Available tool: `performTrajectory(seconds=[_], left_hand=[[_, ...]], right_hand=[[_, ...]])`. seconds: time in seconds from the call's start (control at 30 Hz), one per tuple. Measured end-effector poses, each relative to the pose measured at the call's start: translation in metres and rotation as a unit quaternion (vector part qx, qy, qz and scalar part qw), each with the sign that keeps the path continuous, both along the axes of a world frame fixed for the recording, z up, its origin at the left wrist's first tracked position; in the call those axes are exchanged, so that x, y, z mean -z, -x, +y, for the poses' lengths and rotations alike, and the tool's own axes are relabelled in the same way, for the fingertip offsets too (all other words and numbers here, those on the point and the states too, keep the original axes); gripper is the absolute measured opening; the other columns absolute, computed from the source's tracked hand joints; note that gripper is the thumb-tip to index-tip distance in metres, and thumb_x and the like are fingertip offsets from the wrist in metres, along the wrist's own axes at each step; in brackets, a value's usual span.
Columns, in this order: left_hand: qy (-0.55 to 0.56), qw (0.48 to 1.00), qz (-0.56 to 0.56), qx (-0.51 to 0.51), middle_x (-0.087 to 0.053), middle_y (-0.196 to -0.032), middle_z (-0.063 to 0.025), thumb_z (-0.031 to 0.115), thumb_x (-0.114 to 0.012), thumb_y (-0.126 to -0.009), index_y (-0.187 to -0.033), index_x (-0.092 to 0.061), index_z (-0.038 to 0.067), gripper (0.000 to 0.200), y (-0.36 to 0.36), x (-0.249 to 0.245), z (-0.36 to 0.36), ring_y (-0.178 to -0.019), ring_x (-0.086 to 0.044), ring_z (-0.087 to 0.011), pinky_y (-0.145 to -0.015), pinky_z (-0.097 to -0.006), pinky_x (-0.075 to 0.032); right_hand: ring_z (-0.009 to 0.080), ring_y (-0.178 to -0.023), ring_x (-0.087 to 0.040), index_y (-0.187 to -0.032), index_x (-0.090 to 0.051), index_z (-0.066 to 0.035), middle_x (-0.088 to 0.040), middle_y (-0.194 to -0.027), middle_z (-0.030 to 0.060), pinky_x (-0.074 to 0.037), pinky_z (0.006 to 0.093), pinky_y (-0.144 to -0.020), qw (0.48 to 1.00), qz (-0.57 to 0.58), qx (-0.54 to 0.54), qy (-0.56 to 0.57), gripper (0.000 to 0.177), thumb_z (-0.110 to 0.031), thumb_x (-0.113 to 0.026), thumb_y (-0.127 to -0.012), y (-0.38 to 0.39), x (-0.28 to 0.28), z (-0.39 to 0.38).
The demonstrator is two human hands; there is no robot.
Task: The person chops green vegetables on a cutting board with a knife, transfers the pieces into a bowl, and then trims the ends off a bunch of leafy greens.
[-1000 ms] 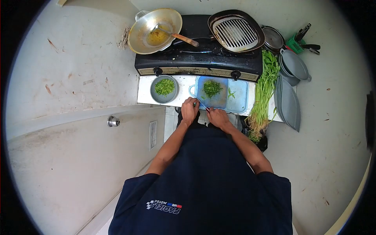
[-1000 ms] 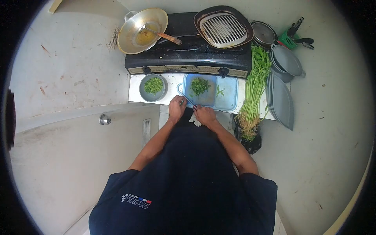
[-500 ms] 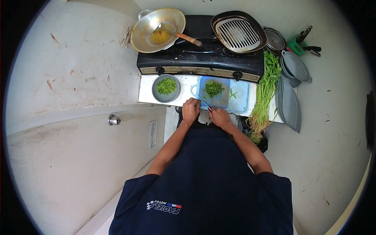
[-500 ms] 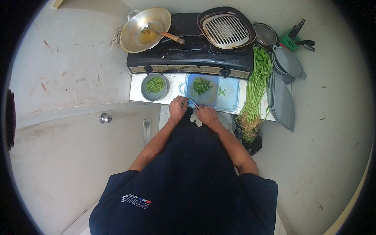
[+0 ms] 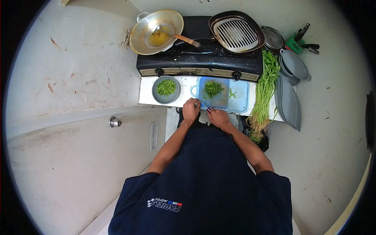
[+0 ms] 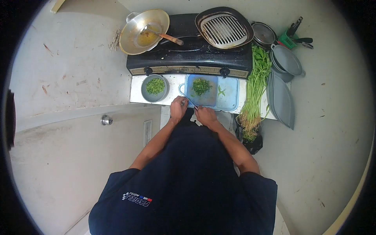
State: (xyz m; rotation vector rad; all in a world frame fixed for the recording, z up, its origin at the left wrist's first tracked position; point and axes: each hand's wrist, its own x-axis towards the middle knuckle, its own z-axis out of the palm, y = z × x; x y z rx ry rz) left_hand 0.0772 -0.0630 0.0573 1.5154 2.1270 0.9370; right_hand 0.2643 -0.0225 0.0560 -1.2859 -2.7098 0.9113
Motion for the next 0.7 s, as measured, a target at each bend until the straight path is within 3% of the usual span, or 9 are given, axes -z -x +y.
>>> performTrajectory(seconds=[0.33,0.43,0.7], left_hand=[[0.007,1.000,-0.019,0.005,-0.069,-0.087,-0.0125,0.007,-0.072,-0.086,-0.090,-0.072,0.005,0.005,0.000,0.003,0.000,-0.080,-0.067,-0.0335,-0.074,-0.0446,-0.053],[-0.015,0.998,0.057,0.023,-0.068,-0.086,-0.0127,0.008,-0.072,-0.087,-0.091,-0.072,0.005,0.005,0.001,0.002,0.000,-0.082,-0.067,-0.0335,-0.074,-0.0457,-0.053],[0.007,0.995,0.086,0.050,-0.069,-0.090,-0.0159,0.010,-0.072,-0.089,-0.094,-0.074,0.003,0.009,0.001,-0.003,0.005,-0.086,-0.067,-0.0372,-0.079,-0.0474,-0.053]], right_hand=[[0.0412,-0.070,-0.073,-0.093,-0.066,0.004,-0.072,-0.076,0.0240,-0.059,0.0506,-0.066,1.000,-0.001,-0.009,-0.016,0.035,-0.030,-0.059,-0.099,0.005,0.003,0.007],[0.0418,-0.072,-0.073,-0.091,-0.066,0.004,-0.072,-0.076,0.0242,-0.059,0.0510,-0.067,1.000,-0.005,0.000,0.001,0.035,-0.030,-0.059,-0.099,0.001,-0.003,0.008],[0.0448,-0.074,-0.072,-0.096,-0.066,0.005,-0.071,-0.078,0.0269,-0.058,0.0544,-0.070,0.998,0.005,0.059,0.025,0.038,-0.031,-0.055,-0.100,-0.006,0.003,0.020]])
